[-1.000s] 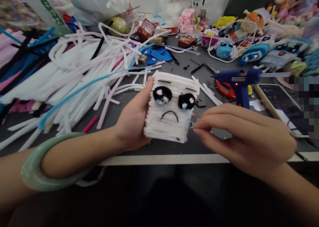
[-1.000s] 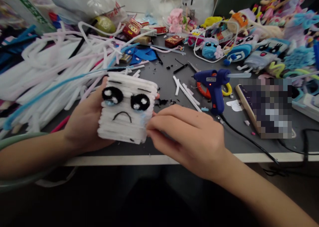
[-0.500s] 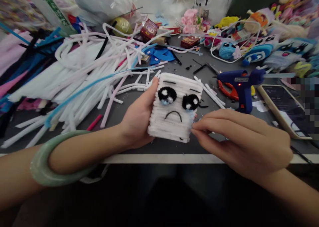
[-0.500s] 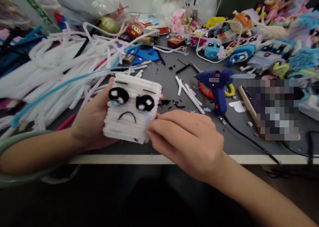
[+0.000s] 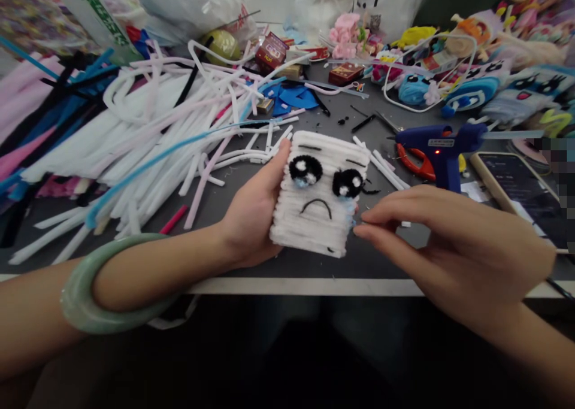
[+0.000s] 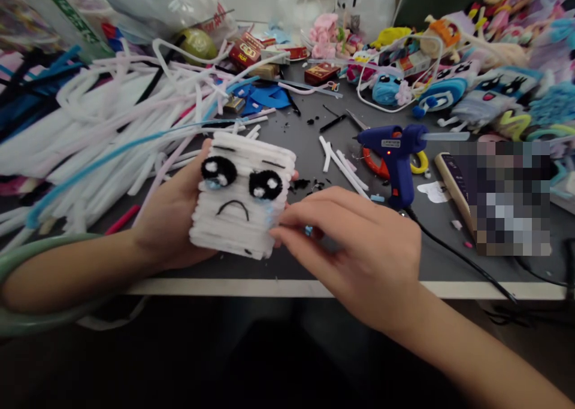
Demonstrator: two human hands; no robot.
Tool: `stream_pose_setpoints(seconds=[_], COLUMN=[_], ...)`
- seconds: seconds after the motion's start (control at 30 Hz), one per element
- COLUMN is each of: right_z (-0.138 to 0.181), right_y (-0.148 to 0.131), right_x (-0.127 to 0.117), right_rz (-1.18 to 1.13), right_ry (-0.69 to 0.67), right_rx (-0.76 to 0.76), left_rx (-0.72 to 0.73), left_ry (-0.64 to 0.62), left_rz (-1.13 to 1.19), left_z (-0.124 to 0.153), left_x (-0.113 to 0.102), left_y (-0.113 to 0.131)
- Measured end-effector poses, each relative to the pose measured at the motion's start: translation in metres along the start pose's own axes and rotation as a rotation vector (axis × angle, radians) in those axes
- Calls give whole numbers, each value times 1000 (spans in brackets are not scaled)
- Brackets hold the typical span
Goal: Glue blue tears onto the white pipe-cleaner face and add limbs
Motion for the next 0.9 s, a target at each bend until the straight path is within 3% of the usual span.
stream_pose_setpoints(seconds=[0.1, 0.33, 0.53, 0.9], right_z=[-1, 7, 9, 8], right_y=[3, -16, -17, -17], right_x=[-3, 2, 6, 5], right_rz=[13, 127, 129, 140], right_ry=[-7, -61, -42, -29], right_rx=[-10, -261, -255, -264], left_rx=[12, 42, 22, 27], left_ry=[-23, -182, -23, -13], left_rz=[25, -58, 68, 118], left_z=[0, 1, 0, -1], left_x=[1, 6, 0, -1], left_y=[1, 1, 1, 0])
Point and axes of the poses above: each hand's wrist, its own z-axis away from the middle knuckle, its own x-axis out of the palm, y = z × x, the point moved 9 cm from there along -z, towards the middle knuckle, and after that the axes turned 6 degrees about -x, right-handed, at the moved point
